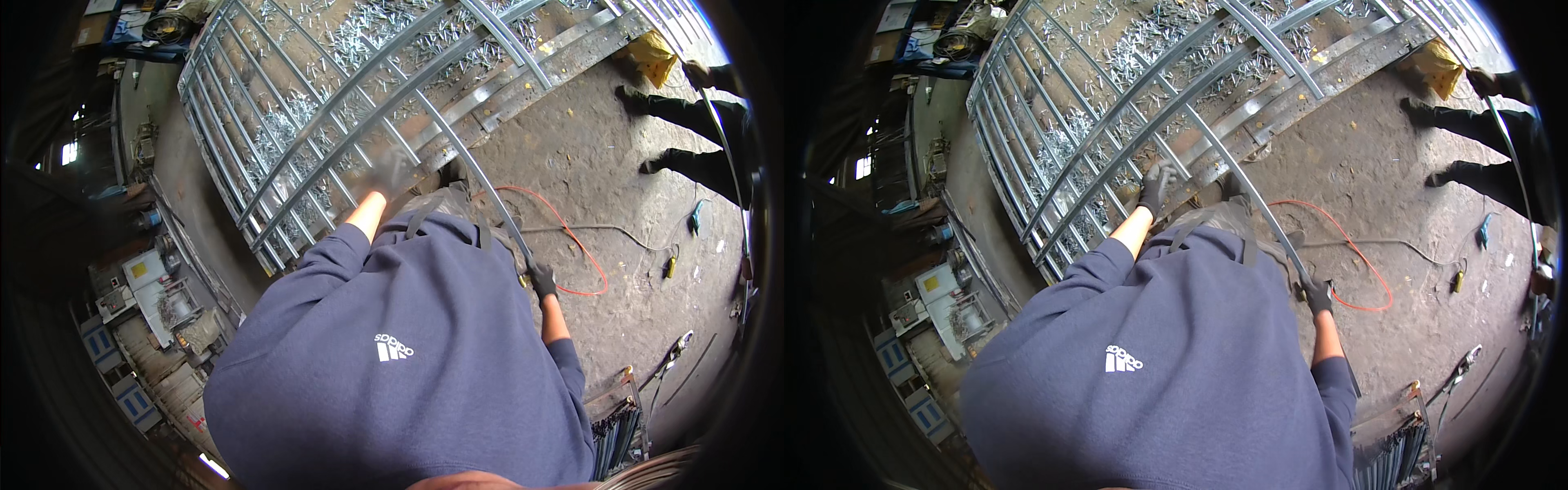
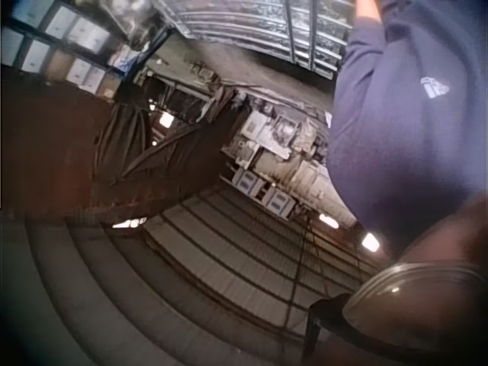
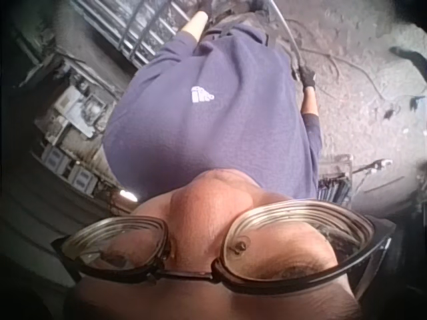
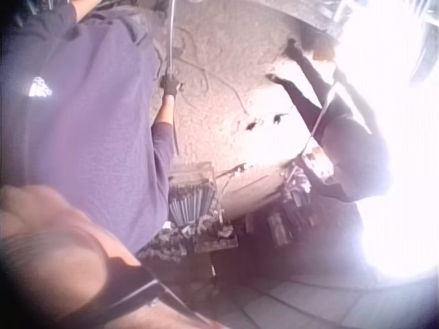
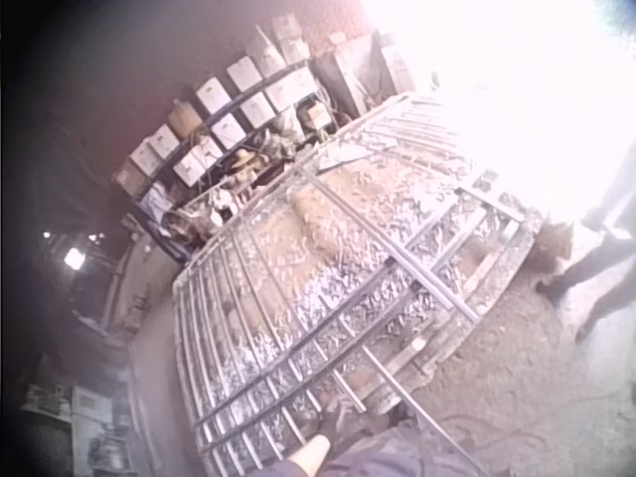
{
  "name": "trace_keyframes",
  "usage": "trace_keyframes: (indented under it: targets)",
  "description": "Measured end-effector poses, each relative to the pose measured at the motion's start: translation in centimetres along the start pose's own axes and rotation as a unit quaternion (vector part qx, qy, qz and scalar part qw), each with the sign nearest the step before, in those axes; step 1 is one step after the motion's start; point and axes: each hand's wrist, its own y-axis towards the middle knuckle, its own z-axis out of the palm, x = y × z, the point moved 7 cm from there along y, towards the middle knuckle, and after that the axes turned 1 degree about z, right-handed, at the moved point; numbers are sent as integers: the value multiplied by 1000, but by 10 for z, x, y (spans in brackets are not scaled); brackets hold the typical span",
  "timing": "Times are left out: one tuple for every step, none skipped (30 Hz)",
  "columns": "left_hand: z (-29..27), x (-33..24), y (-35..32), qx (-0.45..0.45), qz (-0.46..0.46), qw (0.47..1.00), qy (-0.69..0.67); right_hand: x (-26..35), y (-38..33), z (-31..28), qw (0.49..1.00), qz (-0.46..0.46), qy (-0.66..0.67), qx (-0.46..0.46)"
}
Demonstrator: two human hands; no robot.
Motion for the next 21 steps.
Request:
trace_keyframes:
  targets:
    - [-1,-18,5,-33,95,982,162,-2,16,14,925,255,276,58]
    - [1,-33,11,-55,157,966,198,43,55,9,943,185,276,0]
    - [4,-45,16,-84,188,947,246,93,105,4,977,108,181,-17]
    - [5,-56,19,-113,205,925,299,133,139,5,976,83,200,-5]
    - [12,-68,26,-97,231,902,351,176,173,5,967,48,246,-43]
    - [17,-85,33,-99,276,873,390,218,200,-5,946,-73,313,-42]
    - [21,-98,39,-99,311,841,431,250,212,-18,939,-169,274,-119]
    - [24,-113,45,-105,362,800,468,257,222,-15,945,-122,291,-82]
    - [24,-123,60,-108,363,795,473,261,225,-16,942,-108,311,-66]
    - [25,-129,83,-96,345,800,482,260,217,-20,936,-122,324,-62]
    - [23,-133,102,-99,328,788,511,244,202,-21,949,-87,298,-47]
    - [23,-135,119,-105,318,772,541,226,183,-25,958,-82,272,-48]
    - [25,-128,138,-80,265,767,578,192,158,-19,973,8,230,20]
    - [23,-121,155,-38,203,812,546,162,132,-14,977,63,201,38]
    - [25,-120,161,-31,201,839,505,132,101,-13,973,97,207,10]
    - [25,-111,168,6,134,872,471,96,72,-6,962,172,207,52]
    - [26,-108,169,13,102,828,551,81,52,-10,964,117,238,-24]
    - [26,-110,168,25,95,818,567,46,36,-1,968,230,83,48]
    - [25,-112,167,37,88,821,563,35,28,3,966,243,89,-15]
    - [24,-115,167,51,79,823,560,31,34,7,973,211,95,19]
    - [23,-117,167,62,89,830,546,36,43,14,970,196,144,-13]
